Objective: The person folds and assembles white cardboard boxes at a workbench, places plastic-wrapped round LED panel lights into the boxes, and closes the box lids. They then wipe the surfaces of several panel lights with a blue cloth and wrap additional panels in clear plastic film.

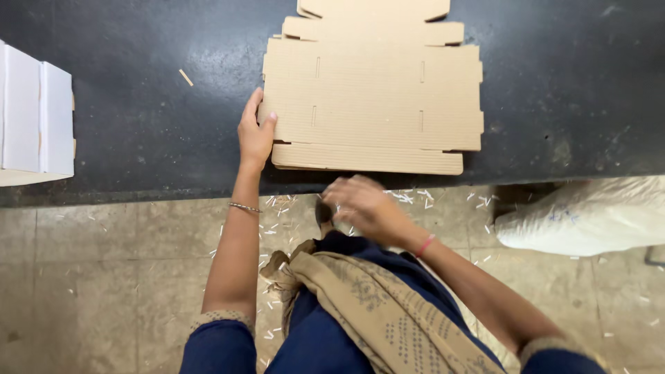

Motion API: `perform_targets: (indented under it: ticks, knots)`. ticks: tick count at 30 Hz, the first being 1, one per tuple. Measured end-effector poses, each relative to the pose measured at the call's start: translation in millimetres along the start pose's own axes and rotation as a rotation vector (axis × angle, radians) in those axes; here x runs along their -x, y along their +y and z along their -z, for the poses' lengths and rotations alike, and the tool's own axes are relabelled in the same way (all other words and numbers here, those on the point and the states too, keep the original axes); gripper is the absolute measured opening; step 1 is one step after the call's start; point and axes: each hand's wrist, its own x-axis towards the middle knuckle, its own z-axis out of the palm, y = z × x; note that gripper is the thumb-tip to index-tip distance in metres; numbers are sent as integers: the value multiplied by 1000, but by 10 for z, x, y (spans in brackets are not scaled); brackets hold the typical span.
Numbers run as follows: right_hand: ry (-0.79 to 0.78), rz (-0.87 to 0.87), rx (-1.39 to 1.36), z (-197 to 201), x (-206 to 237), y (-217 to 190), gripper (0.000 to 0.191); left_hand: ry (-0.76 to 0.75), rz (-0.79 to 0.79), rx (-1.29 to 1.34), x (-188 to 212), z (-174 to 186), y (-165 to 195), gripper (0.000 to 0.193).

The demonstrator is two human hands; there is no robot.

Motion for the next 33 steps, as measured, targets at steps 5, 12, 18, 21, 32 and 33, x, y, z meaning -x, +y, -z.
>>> perform_targets:
  ticks: [5, 12, 18, 21, 32, 33]
  knots:
    - [593, -373, 699, 1065, 365, 909, 51, -11, 173, 267, -35, -23, 138, 58]
    - [577, -628, 472, 1660, 612, 1616, 62, -38, 88, 129, 123, -56, 211, 39]
    - [520, -763, 260, 1539, 662, 1122, 55, 6, 389, 22, 81, 467, 202, 41]
    - [514, -844, 338, 1542, 503, 1044, 51, -185, 589, -144, -499, 834, 56, 57]
    - [689, -709, 389, 1504, -247, 1315, 30, 710, 711, 348, -3440, 997, 12, 79]
    - [703, -727, 380, 1487, -251, 1277, 30, 777, 723, 282, -3535, 970, -24, 76]
